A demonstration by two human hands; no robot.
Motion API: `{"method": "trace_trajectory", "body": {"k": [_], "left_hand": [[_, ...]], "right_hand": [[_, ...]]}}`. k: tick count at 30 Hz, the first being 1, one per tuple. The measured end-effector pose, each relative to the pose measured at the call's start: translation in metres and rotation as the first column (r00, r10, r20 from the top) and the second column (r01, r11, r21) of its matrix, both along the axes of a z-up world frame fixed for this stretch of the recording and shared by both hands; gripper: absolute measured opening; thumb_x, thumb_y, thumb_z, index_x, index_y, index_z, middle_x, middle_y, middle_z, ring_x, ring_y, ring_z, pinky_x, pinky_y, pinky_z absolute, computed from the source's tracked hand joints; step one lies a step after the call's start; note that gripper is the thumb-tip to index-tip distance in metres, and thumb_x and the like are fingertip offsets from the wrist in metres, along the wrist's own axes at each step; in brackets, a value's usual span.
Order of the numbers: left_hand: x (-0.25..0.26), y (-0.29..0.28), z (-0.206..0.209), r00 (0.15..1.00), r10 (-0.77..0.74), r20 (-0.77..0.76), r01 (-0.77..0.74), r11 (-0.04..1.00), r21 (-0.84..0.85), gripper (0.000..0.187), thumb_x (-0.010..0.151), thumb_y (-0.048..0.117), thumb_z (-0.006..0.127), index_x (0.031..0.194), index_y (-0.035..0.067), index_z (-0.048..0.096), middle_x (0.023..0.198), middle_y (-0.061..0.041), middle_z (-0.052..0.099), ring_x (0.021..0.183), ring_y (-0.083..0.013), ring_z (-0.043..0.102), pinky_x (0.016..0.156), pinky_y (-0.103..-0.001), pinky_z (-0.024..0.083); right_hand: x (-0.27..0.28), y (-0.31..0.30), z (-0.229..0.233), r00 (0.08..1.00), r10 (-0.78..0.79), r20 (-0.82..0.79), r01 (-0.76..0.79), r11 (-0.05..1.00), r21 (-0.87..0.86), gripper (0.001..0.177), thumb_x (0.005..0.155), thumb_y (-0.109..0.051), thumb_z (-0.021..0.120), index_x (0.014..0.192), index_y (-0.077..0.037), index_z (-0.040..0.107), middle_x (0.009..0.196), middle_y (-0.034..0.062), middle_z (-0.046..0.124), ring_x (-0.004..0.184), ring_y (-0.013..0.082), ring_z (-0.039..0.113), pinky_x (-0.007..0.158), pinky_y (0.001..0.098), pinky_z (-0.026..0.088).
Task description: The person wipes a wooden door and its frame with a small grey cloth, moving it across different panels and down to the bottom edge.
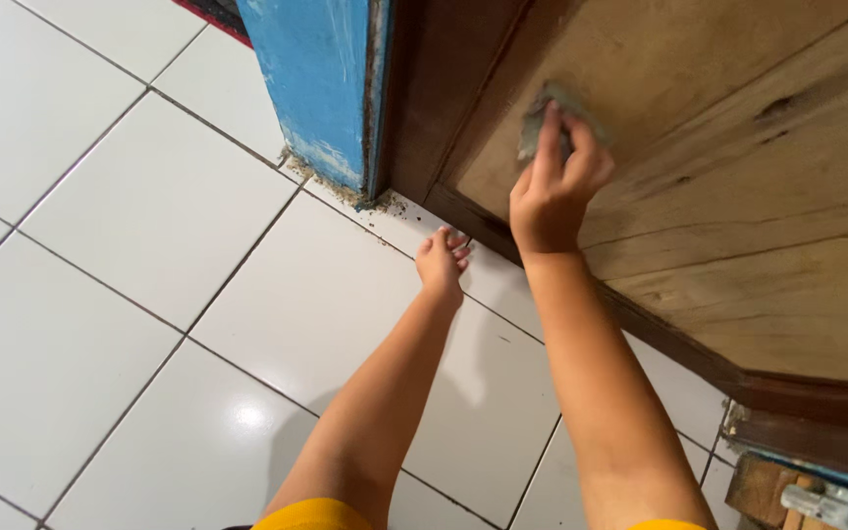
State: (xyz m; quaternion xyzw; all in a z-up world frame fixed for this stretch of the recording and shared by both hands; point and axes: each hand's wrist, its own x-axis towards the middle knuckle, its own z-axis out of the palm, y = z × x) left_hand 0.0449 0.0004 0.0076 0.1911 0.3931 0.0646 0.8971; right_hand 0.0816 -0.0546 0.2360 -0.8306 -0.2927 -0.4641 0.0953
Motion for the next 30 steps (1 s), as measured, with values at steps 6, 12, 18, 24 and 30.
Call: {"method": "trace_trajectory", "body": {"k": [6,12,18,24,30], "left_hand": [[0.003,-0.009,0.022,1.0,0.011,0.002,-0.01,0.999,-0.043,0.015,0.099,0.025,0.059,0.101,0.011,0.057,0.077,-0.002,0.06,0.06,-0.0118,0.054,0.05,-0.025,0.038],[-0.003,0.001,0.012,0.997,0.0,-0.081,0.002,1.0,0.031,0.018,0.099,0.028,0.058,0.102,0.011,0.06,0.083,-0.003,0.067,0.065,-0.0125,0.061,0.053,-0.025,0.043],[-0.008,0.015,0.001,0.986,0.064,-0.152,-0.065,0.998,0.001,0.016,0.099,0.027,0.058,0.103,0.012,0.06,0.085,-0.004,0.068,0.066,-0.0139,0.062,0.053,-0.026,0.043],[0.013,0.017,0.04,0.99,0.133,-0.046,-0.136,0.988,-0.073,0.013,0.098,0.026,0.058,0.101,0.013,0.058,0.081,-0.004,0.065,0.065,-0.0142,0.059,0.051,-0.027,0.039],[0.029,0.019,0.097,0.97,0.15,0.192,-0.139,0.988,-0.068,0.016,0.102,0.028,0.059,0.101,0.011,0.058,0.08,-0.002,0.059,0.066,-0.0118,0.056,0.054,-0.025,0.041]], "right_hand": [[0.007,-0.022,-0.104,0.969,-0.025,-0.245,-0.019,0.984,-0.175,0.045,0.102,-0.009,0.057,0.147,-0.007,0.058,0.132,0.017,0.06,0.109,0.0367,0.054,0.097,0.0498,0.048],[-0.026,-0.025,-0.131,0.903,-0.048,-0.427,-0.013,0.99,-0.138,0.039,0.091,-0.001,0.059,0.129,-0.01,0.064,0.128,0.0092,0.062,0.112,0.0371,0.053,0.097,0.0472,0.051],[-0.012,-0.013,0.018,0.987,0.151,0.054,-0.154,0.987,0.048,0.039,0.103,0.004,0.053,0.138,-0.009,0.063,0.133,0.013,0.061,0.121,0.0306,0.045,0.104,0.0429,0.046],[0.037,-0.008,0.081,0.969,0.047,0.244,-0.037,0.998,-0.048,0.04,0.113,0.0,0.06,0.152,-0.008,0.058,0.141,0.0089,0.058,0.13,0.0269,0.04,0.111,0.0365,0.052],[0.015,-0.025,-0.016,0.999,0.015,0.04,-0.005,0.969,-0.247,0.037,0.105,-0.009,0.061,0.141,-0.002,0.065,0.121,0.0098,0.069,0.106,0.0294,0.052,0.091,0.0407,0.053]]}}
